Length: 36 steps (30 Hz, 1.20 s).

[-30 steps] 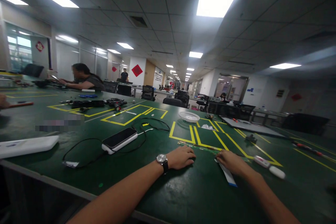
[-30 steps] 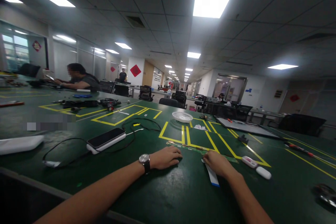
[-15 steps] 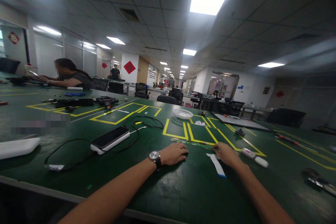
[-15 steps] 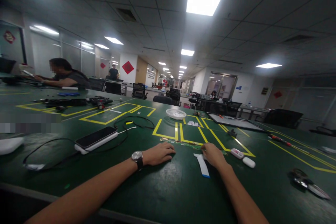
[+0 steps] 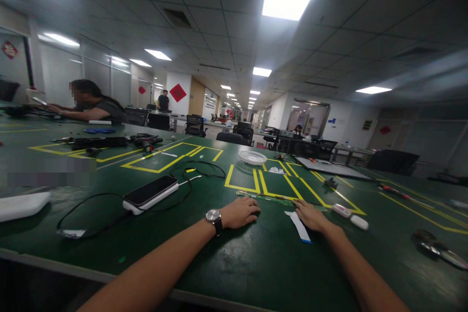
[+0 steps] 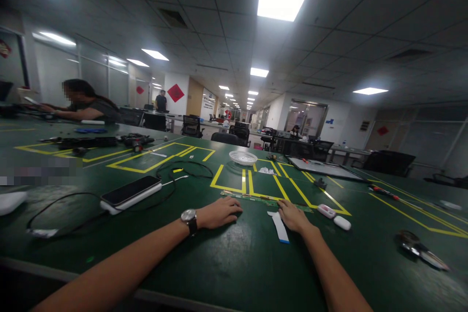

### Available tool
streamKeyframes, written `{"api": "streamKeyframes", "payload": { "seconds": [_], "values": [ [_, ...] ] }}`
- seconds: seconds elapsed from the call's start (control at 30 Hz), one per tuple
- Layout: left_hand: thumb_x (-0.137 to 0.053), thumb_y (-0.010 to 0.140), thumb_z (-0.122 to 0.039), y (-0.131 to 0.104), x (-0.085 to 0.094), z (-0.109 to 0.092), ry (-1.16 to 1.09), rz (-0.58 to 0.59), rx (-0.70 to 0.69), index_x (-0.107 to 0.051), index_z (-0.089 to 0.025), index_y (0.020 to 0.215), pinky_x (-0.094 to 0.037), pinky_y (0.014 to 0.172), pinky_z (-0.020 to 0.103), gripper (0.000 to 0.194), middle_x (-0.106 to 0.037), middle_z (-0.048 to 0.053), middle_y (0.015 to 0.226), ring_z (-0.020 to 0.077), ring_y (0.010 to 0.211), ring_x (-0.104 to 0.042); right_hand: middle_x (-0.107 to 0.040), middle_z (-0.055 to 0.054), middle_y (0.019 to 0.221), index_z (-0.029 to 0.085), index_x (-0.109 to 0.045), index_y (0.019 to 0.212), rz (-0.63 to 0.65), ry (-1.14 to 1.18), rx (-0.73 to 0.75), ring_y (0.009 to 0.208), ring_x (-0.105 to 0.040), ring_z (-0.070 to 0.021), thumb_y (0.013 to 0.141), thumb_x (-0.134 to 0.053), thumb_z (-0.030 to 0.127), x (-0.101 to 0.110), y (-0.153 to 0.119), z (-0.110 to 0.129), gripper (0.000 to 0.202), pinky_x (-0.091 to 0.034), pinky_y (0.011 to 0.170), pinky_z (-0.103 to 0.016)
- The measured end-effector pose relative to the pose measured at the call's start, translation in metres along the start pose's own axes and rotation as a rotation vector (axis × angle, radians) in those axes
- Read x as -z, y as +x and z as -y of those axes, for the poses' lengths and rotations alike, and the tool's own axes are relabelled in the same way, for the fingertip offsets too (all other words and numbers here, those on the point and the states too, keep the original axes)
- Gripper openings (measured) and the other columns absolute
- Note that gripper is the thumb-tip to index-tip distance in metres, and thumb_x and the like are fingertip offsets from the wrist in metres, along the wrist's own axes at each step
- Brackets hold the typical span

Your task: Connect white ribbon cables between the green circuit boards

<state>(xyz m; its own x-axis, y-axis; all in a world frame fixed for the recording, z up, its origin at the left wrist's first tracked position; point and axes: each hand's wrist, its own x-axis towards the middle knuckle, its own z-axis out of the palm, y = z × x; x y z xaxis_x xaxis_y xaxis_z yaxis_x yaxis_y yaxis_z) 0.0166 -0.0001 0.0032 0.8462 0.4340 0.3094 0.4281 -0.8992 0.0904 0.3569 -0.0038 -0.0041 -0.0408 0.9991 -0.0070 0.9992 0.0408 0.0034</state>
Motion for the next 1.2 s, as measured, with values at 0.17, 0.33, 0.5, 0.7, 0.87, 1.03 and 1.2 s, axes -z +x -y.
{"api": "streamKeyframes", "payload": {
  "seconds": [0.17, 0.33, 0.5, 0.7, 0.87, 1.03, 1.2],
  "values": [
    [-0.049, 0.099, -0.032, 0.000, 0.000, 0.001, -0.005, 0.007, 0.003, -0.056, -0.022, 0.130, -0.044, 0.099, 0.038, 0.033, -0.055, 0.008, 0.130, 0.0250, 0.119, -0.052, -0.026, -0.009, 0.160, 0.019, -0.031, 0.152, 0.072, 0.032, -0.028, 0.146, -0.027, -0.0271, 0.098, -0.023, 0.038, 0.000, 0.003, -0.004, 0.058, -0.026, 0.117, -0.049],
    [-0.050, 0.098, -0.030, 0.000, 0.001, 0.000, -0.005, 0.015, 0.000, -0.056, -0.020, 0.130, -0.043, 0.100, 0.039, 0.034, -0.056, 0.009, 0.130, 0.0254, 0.119, -0.051, -0.016, -0.006, 0.163, 0.019, -0.020, 0.156, 0.156, 0.068, -0.029, 0.149, -0.014, -0.0275, 0.098, -0.020, 0.044, 0.005, 0.001, -0.006, 0.063, -0.019, 0.119, -0.052],
    [-0.050, 0.098, -0.031, 0.000, 0.001, 0.000, -0.012, 0.006, -0.002, -0.056, -0.021, 0.130, -0.043, 0.100, 0.039, 0.033, -0.056, 0.009, 0.130, 0.0251, 0.119, -0.051, -0.009, -0.006, 0.164, 0.020, -0.015, 0.157, 0.196, 0.099, -0.009, 0.150, -0.007, -0.0296, 0.096, -0.021, 0.051, 0.011, -0.005, -0.007, 0.068, -0.015, 0.119, -0.054],
    [-0.051, 0.098, -0.031, 0.000, 0.000, 0.001, -0.004, 0.003, -0.001, -0.057, -0.021, 0.128, -0.043, 0.099, 0.038, 0.033, -0.056, 0.009, 0.129, 0.0251, 0.118, -0.051, -0.008, -0.011, 0.164, 0.014, -0.017, 0.156, 0.207, 0.176, 0.045, 0.150, -0.008, -0.0307, 0.090, -0.032, 0.059, 0.015, -0.007, -0.009, 0.082, -0.012, 0.120, -0.051],
    [-0.050, 0.098, -0.031, 0.001, 0.000, 0.001, 0.014, 0.017, 0.007, -0.057, -0.022, 0.129, -0.043, 0.099, 0.038, 0.033, -0.056, 0.008, 0.130, 0.0248, 0.119, -0.052, -0.011, -0.010, 0.164, 0.019, -0.021, 0.155, 0.213, 0.255, 0.051, 0.149, -0.013, -0.0333, 0.080, -0.049, 0.058, 0.019, -0.008, -0.011, 0.089, -0.017, 0.119, -0.050],
    [-0.051, 0.098, -0.031, 0.000, 0.003, -0.001, 0.023, 0.027, 0.008, -0.056, -0.020, 0.130, -0.044, 0.100, 0.039, 0.034, -0.056, 0.009, 0.131, 0.0253, 0.119, -0.052, -0.033, -0.012, 0.157, 0.017, -0.033, 0.151, 0.061, 0.244, 0.017, 0.143, -0.032, -0.0324, 0.088, -0.033, 0.068, 0.020, -0.007, -0.011, 0.082, -0.025, 0.117, -0.047],
    [-0.051, 0.098, -0.031, 0.001, 0.003, 0.000, 0.034, 0.002, -0.019, -0.058, -0.020, 0.127, -0.043, 0.100, 0.037, 0.032, -0.058, 0.008, 0.129, 0.0245, 0.118, -0.053, -0.051, -0.017, 0.142, 0.023, -0.043, 0.146, -0.023, 0.034, -0.189, 0.128, -0.050, -0.0374, 0.091, -0.020, 0.071, 0.019, -0.006, -0.003, 0.077, -0.039, 0.103, -0.058]
  ]
}}
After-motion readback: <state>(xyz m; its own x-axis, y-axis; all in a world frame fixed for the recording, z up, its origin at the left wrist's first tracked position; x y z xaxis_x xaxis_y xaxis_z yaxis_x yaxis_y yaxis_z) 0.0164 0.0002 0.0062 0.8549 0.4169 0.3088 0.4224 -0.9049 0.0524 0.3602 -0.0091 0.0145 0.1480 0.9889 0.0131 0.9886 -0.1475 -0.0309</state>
